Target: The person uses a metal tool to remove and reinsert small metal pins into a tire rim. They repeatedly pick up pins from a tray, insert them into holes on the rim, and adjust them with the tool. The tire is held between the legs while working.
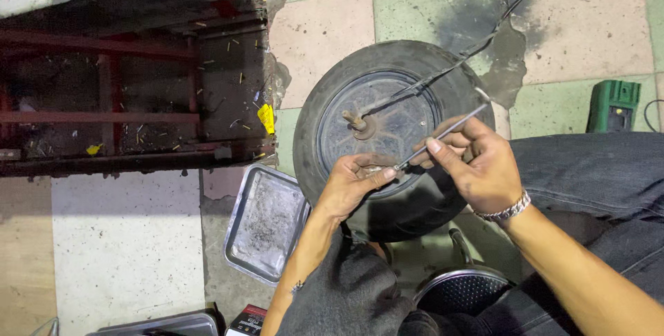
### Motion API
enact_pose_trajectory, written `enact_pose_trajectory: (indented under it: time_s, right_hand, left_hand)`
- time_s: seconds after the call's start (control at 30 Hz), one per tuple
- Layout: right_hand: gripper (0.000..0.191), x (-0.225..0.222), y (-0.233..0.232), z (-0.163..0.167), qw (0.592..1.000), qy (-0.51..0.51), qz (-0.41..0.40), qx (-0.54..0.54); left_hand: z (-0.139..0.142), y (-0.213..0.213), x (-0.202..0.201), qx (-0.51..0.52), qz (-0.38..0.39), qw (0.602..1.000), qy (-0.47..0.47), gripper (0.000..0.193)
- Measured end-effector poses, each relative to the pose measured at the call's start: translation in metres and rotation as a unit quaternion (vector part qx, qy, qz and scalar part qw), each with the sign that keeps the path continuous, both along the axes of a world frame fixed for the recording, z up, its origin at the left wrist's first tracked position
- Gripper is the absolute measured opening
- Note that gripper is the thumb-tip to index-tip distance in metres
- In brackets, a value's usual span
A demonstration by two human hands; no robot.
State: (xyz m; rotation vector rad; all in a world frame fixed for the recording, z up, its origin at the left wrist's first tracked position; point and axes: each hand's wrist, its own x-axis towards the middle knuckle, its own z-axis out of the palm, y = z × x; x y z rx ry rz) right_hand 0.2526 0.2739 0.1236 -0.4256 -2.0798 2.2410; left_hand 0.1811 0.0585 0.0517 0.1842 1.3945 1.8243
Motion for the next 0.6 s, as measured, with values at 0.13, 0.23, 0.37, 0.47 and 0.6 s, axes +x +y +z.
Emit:
enact_pose_trajectory:
  time_s: [0.13, 0.23, 0.37, 0.47, 0.6]
  right_hand:
    - [0.012, -0.005, 0.009, 0.002, 0.989, 0.018, 0.079, 0.125]
    - [0.013, -0.017, 0.017, 0.003, 0.965, 0.044, 0.149, 0.213]
    - [0.018, -0.035, 0.014, -0.003, 0.897, 0.093, 0.227, 0.368]
    - [0.016, -0.047, 0.012, -0.01, 0.878, 0.128, 0.254, 0.385]
    - [0.014, -0.053, 0.014, -0.022, 0.875, 0.109, 0.274, 0.385]
  left_hand:
    - [0.008, 0.003, 0.004, -0.021, -0.004, 0.999, 0.043, 0.027]
    - [0.014, 0.006, 0.004, -0.177, -0.051, 0.963, 0.198, 0.027]
    - [0.01, 0.016, -0.004, -0.184, -0.043, 0.865, 0.465, 0.027]
    - [-0.001, 0.023, -0.011, -0.223, -0.05, 0.842, 0.489, 0.025]
    - [-0.012, 0.025, -0.011, -0.217, -0.041, 0.847, 0.484, 0.024]
